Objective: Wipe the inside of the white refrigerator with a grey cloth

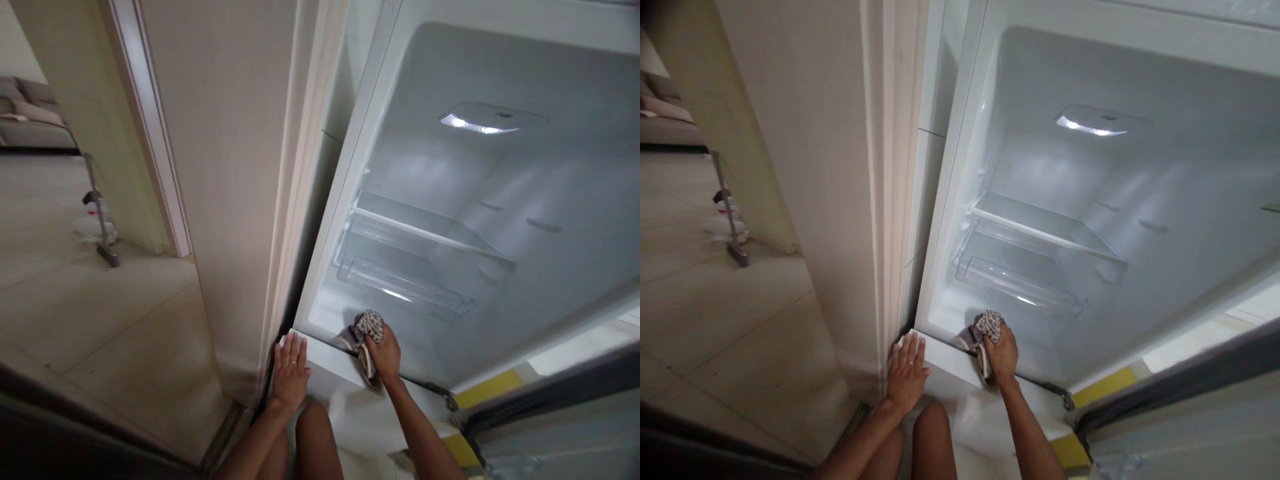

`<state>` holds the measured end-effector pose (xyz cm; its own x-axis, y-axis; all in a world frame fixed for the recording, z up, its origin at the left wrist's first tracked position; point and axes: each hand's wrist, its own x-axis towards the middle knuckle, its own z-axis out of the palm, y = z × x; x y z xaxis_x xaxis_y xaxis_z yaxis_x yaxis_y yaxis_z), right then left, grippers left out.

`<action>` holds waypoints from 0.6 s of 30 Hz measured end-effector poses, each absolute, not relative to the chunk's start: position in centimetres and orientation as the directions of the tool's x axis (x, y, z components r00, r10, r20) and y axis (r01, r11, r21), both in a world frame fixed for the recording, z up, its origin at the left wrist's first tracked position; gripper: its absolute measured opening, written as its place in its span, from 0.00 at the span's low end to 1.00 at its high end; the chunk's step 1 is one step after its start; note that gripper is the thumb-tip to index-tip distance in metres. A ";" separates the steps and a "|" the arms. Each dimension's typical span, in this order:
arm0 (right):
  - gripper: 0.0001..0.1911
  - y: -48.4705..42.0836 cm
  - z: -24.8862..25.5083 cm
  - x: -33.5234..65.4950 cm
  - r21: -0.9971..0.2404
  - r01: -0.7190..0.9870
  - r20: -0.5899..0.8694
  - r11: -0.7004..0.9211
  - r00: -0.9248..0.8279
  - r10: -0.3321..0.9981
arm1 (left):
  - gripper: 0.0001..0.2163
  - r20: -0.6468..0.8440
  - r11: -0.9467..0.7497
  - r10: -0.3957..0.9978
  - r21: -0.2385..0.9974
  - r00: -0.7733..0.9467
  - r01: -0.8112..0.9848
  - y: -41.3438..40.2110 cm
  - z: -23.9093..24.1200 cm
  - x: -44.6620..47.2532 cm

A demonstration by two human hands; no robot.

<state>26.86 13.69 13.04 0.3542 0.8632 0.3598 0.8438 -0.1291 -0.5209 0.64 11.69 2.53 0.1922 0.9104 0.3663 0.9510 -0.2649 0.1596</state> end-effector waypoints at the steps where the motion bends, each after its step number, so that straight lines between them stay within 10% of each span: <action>1: 0.26 13.8 13.3 26.8 -0.505 0.849 0.349 -0.155 0.365 0.863 | 0.34 0.363 -0.273 0.910 0.157 0.201 0.949 11.6 2.6 0.5; 9: 0.21 17.8 17.9 25.5 -0.215 0.901 0.078 -0.377 0.401 0.913 | 0.34 0.431 -0.300 0.886 0.254 0.170 0.920 11.0 3.0 0.4; 18: 0.21 25.4 17.8 23.1 -0.139 0.959 0.098 -0.246 0.260 0.961 | 0.28 0.569 -0.348 0.810 0.267 0.144 0.899 12.5 -1.7 0.7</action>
<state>23.11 25.35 17.78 0.2602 0.9606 0.0976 0.9594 -0.2458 -0.1386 0.66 12.55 -1.71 0.1444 0.8096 0.5689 0.8988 -0.3478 0.2668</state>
